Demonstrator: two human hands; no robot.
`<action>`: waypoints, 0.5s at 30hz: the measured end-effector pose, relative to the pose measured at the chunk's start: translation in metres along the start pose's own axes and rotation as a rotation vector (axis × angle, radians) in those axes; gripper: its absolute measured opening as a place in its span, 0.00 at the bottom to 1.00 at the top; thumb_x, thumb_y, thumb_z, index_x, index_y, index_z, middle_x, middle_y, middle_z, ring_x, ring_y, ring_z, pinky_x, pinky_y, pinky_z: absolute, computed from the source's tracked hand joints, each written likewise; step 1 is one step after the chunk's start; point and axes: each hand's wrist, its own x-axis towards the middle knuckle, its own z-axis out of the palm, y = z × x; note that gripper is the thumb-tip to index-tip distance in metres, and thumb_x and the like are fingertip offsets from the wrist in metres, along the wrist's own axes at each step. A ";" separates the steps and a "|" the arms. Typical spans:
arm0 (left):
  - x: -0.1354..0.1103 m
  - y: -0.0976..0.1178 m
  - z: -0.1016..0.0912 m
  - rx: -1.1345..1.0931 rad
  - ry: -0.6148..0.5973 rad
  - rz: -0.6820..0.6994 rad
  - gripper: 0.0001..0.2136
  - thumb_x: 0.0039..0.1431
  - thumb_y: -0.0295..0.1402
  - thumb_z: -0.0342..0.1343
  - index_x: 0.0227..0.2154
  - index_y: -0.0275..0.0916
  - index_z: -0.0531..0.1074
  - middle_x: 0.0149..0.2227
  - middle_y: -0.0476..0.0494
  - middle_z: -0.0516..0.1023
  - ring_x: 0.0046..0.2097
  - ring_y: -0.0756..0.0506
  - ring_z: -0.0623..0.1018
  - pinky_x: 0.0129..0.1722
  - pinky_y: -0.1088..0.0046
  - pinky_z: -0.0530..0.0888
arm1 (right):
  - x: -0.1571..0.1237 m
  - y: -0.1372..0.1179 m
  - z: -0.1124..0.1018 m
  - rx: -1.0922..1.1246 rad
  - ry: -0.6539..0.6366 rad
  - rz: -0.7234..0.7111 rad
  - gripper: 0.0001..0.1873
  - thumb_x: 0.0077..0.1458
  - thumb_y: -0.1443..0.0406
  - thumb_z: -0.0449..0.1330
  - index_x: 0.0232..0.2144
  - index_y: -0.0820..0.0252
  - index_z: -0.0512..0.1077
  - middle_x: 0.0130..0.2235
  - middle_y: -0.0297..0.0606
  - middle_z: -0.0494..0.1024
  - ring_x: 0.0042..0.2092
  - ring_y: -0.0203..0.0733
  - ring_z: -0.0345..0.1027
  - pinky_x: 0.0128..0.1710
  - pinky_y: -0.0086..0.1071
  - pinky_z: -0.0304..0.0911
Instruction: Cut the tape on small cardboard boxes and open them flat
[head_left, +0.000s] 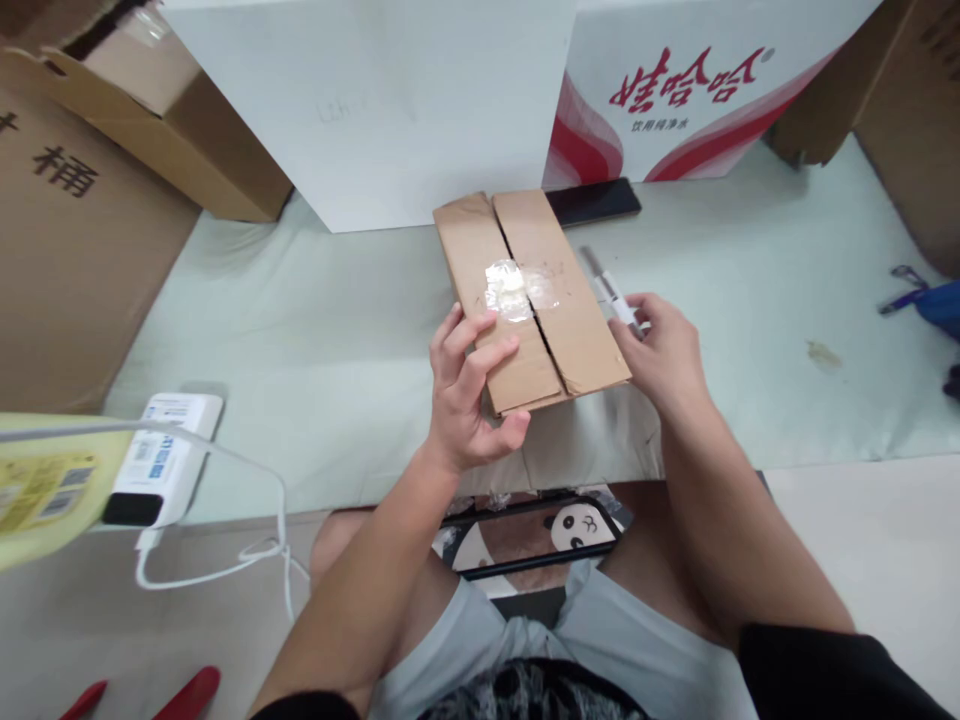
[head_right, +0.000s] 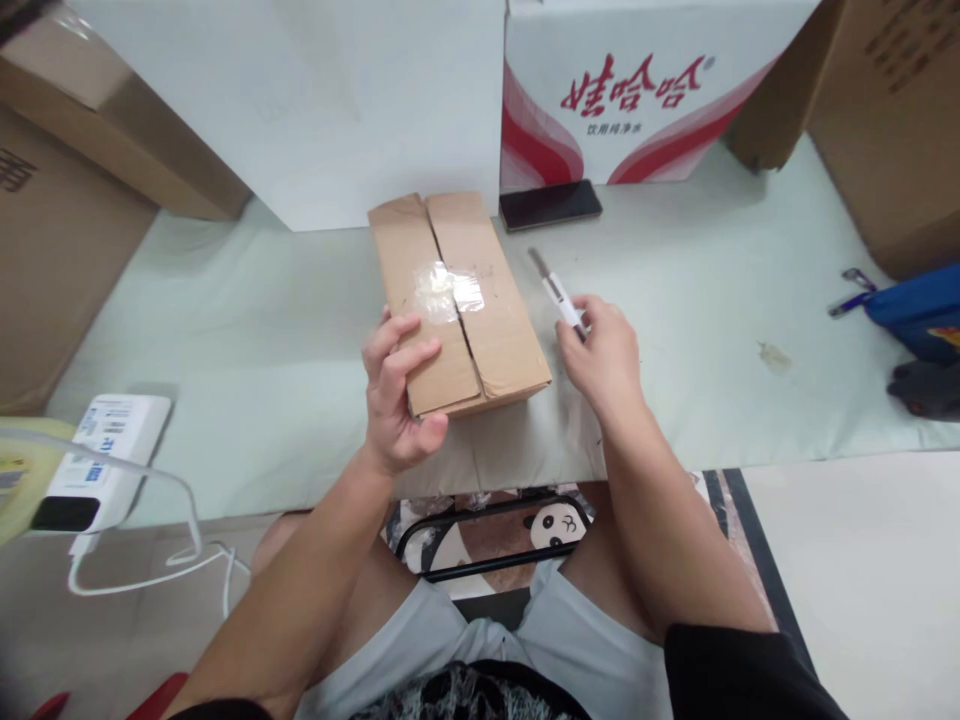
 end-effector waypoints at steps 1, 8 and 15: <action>0.000 0.004 0.002 0.006 0.013 -0.008 0.24 0.65 0.53 0.48 0.57 0.47 0.67 0.60 0.38 0.71 0.63 0.35 0.72 0.69 0.44 0.64 | -0.001 0.001 -0.002 0.064 0.086 -0.036 0.14 0.57 0.61 0.59 0.45 0.56 0.76 0.31 0.36 0.75 0.29 0.41 0.65 0.33 0.37 0.61; -0.002 0.030 0.012 0.033 0.050 -0.033 0.23 0.66 0.50 0.49 0.57 0.43 0.68 0.60 0.36 0.71 0.63 0.35 0.71 0.69 0.46 0.63 | -0.034 -0.030 -0.040 0.716 0.096 -0.436 0.16 0.62 0.59 0.61 0.52 0.47 0.70 0.34 0.33 0.76 0.26 0.36 0.64 0.25 0.33 0.61; -0.001 0.030 0.012 0.040 0.047 -0.020 0.24 0.67 0.51 0.48 0.57 0.42 0.68 0.59 0.35 0.70 0.63 0.37 0.70 0.70 0.49 0.63 | -0.052 -0.037 -0.051 0.769 -0.025 -0.671 0.25 0.60 0.45 0.63 0.56 0.40 0.67 0.35 0.33 0.71 0.29 0.41 0.65 0.25 0.36 0.59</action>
